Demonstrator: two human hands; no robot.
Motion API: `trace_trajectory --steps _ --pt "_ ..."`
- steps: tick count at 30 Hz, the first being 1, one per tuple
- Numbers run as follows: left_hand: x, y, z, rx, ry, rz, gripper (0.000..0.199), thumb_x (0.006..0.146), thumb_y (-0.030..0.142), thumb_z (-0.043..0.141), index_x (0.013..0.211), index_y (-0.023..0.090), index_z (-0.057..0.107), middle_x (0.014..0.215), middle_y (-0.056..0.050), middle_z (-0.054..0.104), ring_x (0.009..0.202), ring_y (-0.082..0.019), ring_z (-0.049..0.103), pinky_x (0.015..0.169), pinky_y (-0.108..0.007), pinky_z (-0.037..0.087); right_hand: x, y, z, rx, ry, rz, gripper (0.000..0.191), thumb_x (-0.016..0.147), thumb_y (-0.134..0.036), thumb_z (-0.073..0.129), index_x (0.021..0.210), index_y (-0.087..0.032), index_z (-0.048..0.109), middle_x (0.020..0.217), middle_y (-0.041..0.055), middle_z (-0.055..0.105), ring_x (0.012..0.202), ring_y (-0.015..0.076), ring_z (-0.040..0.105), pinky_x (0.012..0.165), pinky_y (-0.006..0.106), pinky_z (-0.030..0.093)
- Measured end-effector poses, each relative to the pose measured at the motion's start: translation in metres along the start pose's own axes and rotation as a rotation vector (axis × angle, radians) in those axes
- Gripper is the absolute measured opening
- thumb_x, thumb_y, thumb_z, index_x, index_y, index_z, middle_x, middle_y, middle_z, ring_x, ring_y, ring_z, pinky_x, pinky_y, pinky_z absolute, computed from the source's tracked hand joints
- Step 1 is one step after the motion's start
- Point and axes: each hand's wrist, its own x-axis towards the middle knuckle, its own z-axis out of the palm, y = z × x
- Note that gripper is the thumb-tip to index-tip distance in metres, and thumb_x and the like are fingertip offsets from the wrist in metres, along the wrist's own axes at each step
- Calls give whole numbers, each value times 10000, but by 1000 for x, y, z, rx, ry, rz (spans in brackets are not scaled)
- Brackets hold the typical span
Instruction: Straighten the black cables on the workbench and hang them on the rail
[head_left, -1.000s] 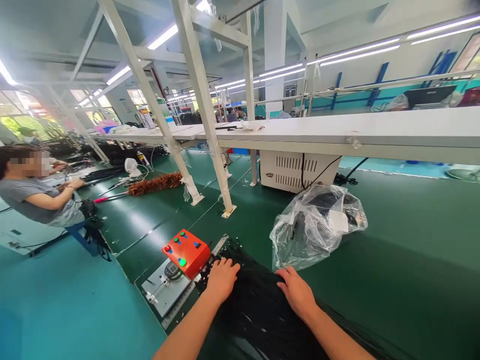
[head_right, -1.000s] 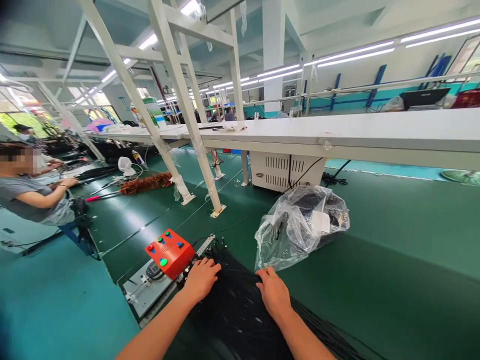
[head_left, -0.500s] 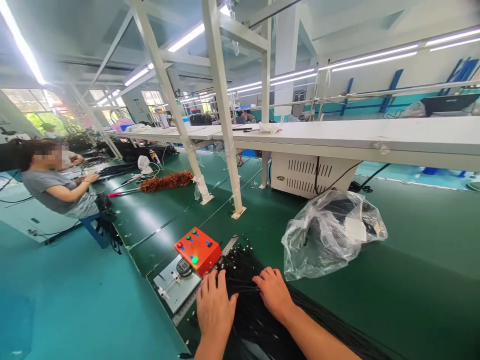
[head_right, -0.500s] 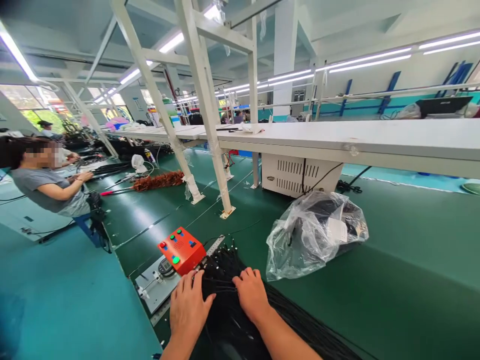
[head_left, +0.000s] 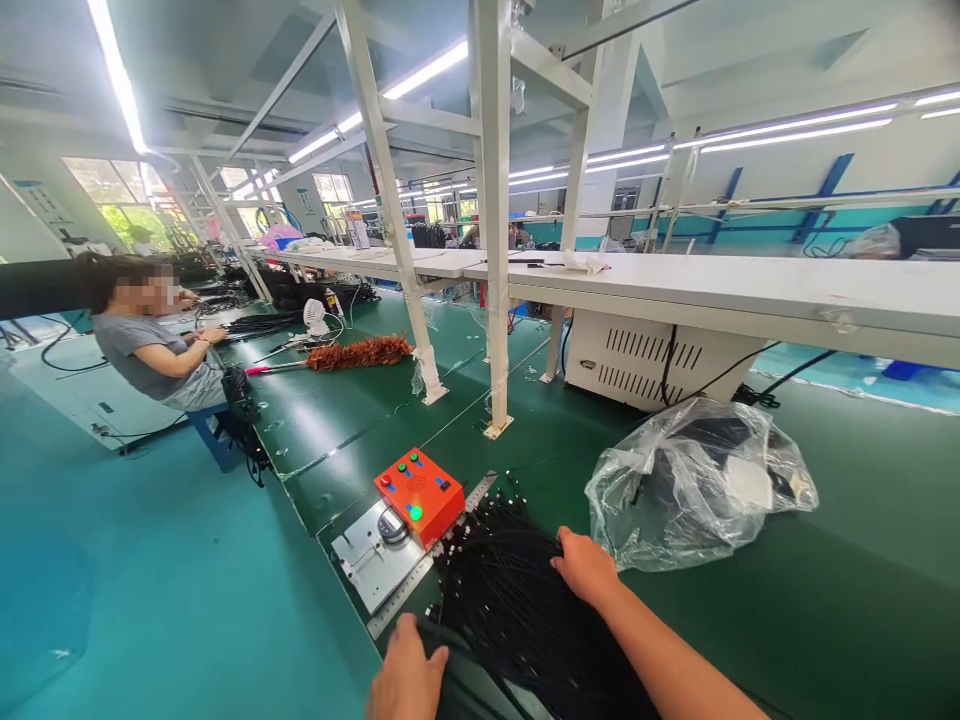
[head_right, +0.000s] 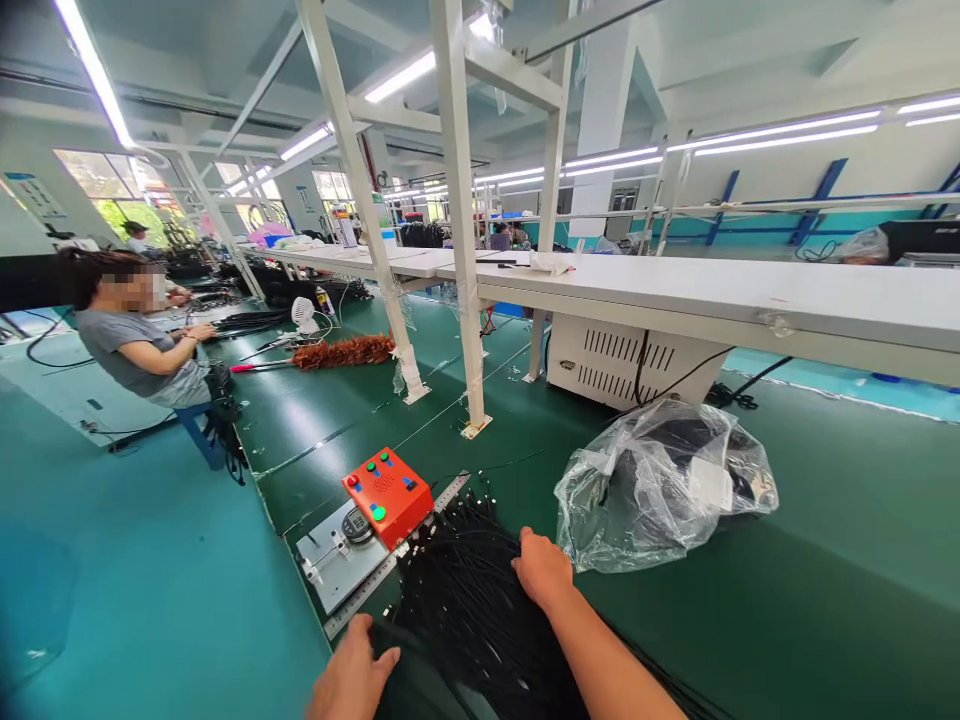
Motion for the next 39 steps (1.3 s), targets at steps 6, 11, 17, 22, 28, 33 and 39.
trace_trajectory --steps 6,11,17,22,28,33,39 --pt "8 60 1 99 106 396 277 892 178 419 1156 183 501 1156 -77 569 892 -182 614 732 -338 506 -59 38 -10 78 189 -13 364 840 -202 413 1187 -233 518 1190 41 596 1105 207 520 927 353 372" --pt "36 127 17 262 50 808 352 851 222 531 1200 190 499 1265 -91 518 1076 -242 535 855 -449 462 -162 153 -1 107 250 268 319 860 -172 341 1023 -171 616 1028 65 672 957 180 604 839 281 438" --pt "2 200 28 428 88 951 183 854 222 518 994 131 592 992 -72 627 927 -230 592 787 -454 471 -305 276 18 0 337 616 326 839 -142 353 995 -137 638 1014 119 670 966 239 602 828 338 449" --pt "-123 259 89 260 -184 1364 100 833 183 547 899 150 614 887 -25 639 867 -188 595 772 -388 472 -368 328 26 -95 391 698 397 841 -87 317 1100 -192 598 1177 82 612 1094 213 536 914 350 401" --pt "-255 294 157 109 -419 1598 80 825 149 550 867 163 617 893 -16 640 857 -176 592 761 -371 478 -406 391 10 -143 376 600 486 793 -43 361 1234 -198 496 1321 69 507 1274 233 360 1007 397 311" --pt "-306 317 195 141 -430 1639 258 811 228 582 1061 167 577 1047 -59 607 980 -234 559 815 -446 452 -413 414 2 -137 327 485 268 783 -79 446 959 -204 604 978 47 647 1042 215 536 1007 401 277" --pt "-321 325 207 201 -492 1657 77 801 204 589 859 161 618 883 -17 632 870 -200 581 774 -416 455 -446 402 15 -98 296 494 177 778 -124 516 911 -220 584 878 37 623 834 203 560 739 319 394"
